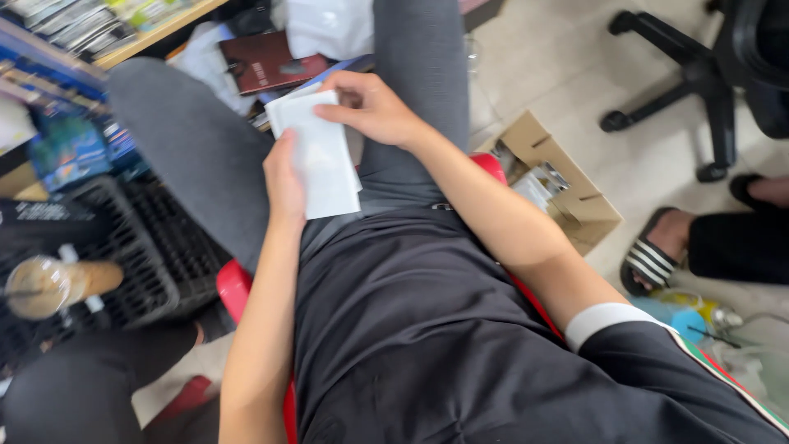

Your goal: The person sits on a chair and repeatedly picks up a black card from a white paper on their lap, rubs the card surface with a finger, and places it back down. The action is repeated multiple times without any other objects being manipulated.

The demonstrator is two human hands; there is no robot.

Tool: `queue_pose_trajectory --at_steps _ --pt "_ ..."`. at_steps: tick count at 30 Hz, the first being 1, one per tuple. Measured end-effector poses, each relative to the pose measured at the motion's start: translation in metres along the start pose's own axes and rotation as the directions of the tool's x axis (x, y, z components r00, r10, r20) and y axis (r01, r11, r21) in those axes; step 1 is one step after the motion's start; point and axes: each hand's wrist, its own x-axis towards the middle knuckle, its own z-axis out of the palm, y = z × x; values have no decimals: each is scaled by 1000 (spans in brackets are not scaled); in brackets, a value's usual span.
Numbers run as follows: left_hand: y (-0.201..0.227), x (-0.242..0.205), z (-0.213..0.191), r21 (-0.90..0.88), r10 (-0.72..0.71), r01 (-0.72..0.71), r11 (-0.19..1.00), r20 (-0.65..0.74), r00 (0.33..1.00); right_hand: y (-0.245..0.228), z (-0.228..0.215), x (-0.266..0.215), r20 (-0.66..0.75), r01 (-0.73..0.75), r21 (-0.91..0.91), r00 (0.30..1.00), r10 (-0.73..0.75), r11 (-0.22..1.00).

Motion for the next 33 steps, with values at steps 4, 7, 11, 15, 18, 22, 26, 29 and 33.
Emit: queue_pose_trajectory --at_steps 4,7,11,15,18,22,26,29,33 --pt "7 -7 9 -147 -93 101 984 57 994 -12 -35 4 -109 122 136 988 -108 983" --pt "47 -34 26 122 -84 68 990 127 988 -8 -89 -11 -411 150 39 904 -121 988" --pt "66 -55 47 294 56 -98 951 150 987 18 -180 -100 -620 23 -20 784 -31 1000" --pt "63 -52 46 322 74 -121 939 152 986 41 -249 -192 -821 -163 -63 569 42 985" --pt "60 -48 47 324 76 -126 938 161 984 63 -249 -234 -920 -286 -61 388 57 956" --pt "58 -48 47 337 64 -117 934 164 984 181 -234 -320 -931 -414 12 328 161 910" --pt "57 -49 49 339 79 -126 932 148 986 266 -210 -401 -895 -711 -12 321 309 703" --pt "60 -50 49 341 85 -130 931 144 986 265 -174 -414 -879 -816 59 230 417 575" --pt "61 -54 49 312 93 -137 940 152 984 302 -160 -442 -878 -914 91 114 465 395"
